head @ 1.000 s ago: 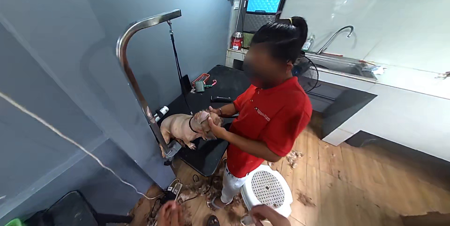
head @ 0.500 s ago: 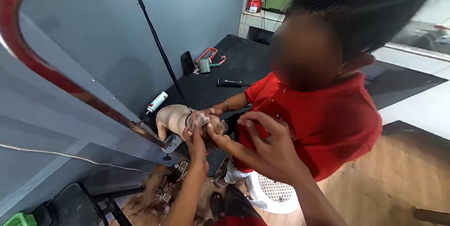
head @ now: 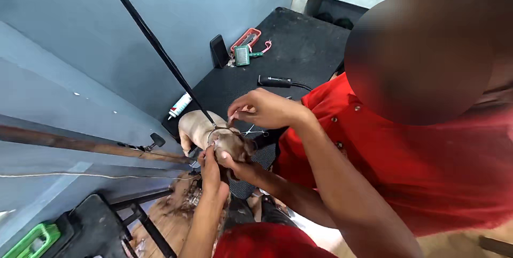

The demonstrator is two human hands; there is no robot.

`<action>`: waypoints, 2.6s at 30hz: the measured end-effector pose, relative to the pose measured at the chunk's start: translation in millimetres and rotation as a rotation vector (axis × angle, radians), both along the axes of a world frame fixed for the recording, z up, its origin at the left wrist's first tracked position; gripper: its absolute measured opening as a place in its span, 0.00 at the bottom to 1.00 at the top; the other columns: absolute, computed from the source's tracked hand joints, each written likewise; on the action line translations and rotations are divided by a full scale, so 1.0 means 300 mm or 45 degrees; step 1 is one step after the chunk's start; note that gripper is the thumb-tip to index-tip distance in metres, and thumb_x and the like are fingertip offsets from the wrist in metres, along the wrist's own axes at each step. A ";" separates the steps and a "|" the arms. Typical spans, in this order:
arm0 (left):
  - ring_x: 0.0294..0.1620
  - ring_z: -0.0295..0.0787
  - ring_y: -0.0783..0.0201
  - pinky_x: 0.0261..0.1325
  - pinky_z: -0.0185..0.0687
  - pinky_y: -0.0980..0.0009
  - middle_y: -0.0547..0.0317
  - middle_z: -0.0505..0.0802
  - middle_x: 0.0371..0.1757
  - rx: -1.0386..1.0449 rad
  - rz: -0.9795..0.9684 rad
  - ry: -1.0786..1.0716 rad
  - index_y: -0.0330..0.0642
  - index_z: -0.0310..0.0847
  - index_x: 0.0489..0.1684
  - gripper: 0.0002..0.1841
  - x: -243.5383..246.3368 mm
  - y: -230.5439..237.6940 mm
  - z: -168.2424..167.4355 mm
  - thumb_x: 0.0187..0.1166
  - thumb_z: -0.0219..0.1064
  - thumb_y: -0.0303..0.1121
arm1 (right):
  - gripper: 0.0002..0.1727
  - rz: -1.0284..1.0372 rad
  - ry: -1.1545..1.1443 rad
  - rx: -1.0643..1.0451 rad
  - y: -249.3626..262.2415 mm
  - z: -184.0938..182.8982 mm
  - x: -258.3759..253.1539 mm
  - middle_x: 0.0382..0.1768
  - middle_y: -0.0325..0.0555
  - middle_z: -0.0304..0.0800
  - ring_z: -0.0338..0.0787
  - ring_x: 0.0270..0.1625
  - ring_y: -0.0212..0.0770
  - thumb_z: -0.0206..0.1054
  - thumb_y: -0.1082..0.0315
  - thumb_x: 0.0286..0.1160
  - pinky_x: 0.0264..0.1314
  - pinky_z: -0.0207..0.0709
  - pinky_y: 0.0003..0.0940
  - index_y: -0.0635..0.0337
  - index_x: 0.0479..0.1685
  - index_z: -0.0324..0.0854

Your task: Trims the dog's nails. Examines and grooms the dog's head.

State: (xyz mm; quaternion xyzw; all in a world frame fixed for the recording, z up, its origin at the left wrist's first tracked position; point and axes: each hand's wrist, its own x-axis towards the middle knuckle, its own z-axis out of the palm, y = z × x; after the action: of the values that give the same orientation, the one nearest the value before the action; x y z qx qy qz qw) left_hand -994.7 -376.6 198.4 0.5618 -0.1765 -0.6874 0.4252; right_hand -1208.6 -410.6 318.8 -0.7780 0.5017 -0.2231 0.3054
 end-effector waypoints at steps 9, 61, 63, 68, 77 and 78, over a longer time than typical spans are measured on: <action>0.48 0.91 0.55 0.47 0.89 0.56 0.49 0.90 0.52 0.022 -0.173 -0.034 0.55 0.71 0.77 0.19 0.130 -0.070 0.090 0.95 0.47 0.44 | 0.14 0.061 0.229 0.778 -0.116 0.120 0.300 0.53 0.58 0.89 0.90 0.53 0.48 0.58 0.77 0.87 0.60 0.82 0.44 0.68 0.63 0.83; 0.41 0.94 0.64 0.48 0.91 0.62 0.57 0.95 0.41 0.133 -0.492 0.154 0.44 0.80 0.60 0.33 0.216 0.146 -0.337 0.52 0.80 0.47 | 0.24 -0.051 -1.378 0.709 0.336 -0.680 0.243 0.61 0.44 0.80 0.83 0.61 0.39 0.68 0.77 0.52 0.60 0.83 0.39 0.56 0.56 0.78; 0.39 0.94 0.63 0.46 0.92 0.62 0.56 0.95 0.39 0.168 -0.503 0.232 0.45 0.83 0.55 0.26 0.211 0.135 -0.306 0.57 0.78 0.45 | 0.22 -0.105 -1.208 0.607 0.337 -0.639 0.233 0.65 0.47 0.80 0.82 0.66 0.42 0.71 0.75 0.58 0.65 0.83 0.41 0.60 0.57 0.82; 0.44 0.94 0.59 0.48 0.91 0.58 0.50 0.94 0.46 0.118 -0.580 0.189 0.44 0.78 0.68 0.32 0.202 0.100 -0.284 0.63 0.78 0.44 | 0.23 -0.251 -0.536 -0.028 0.371 -0.526 0.243 0.58 0.41 0.90 0.87 0.64 0.38 0.83 0.58 0.63 0.68 0.85 0.39 0.55 0.58 0.90; 0.38 0.93 0.64 0.44 0.91 0.65 0.55 0.94 0.39 0.224 -0.667 0.173 0.44 0.83 0.58 0.20 0.209 0.044 -0.142 0.71 0.72 0.43 | 0.05 -0.143 -0.430 -0.399 0.362 -0.522 0.330 0.45 0.44 0.94 0.93 0.53 0.35 0.71 0.75 0.74 0.60 0.88 0.29 0.61 0.39 0.93; 0.36 0.93 0.65 0.42 0.91 0.66 0.55 0.94 0.37 0.254 -0.668 0.202 0.44 0.83 0.55 0.18 0.210 0.041 -0.127 0.72 0.71 0.43 | 0.05 -0.162 -0.415 -0.416 0.361 -0.514 0.335 0.44 0.45 0.94 0.93 0.52 0.35 0.70 0.75 0.74 0.59 0.88 0.29 0.62 0.38 0.92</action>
State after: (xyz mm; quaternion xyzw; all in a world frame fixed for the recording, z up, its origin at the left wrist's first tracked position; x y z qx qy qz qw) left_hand -931.6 -364.3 160.3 0.4805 -0.2134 -0.8296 0.1880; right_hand -1108.2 -302.4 164.6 -0.7375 0.4513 -0.4426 0.2378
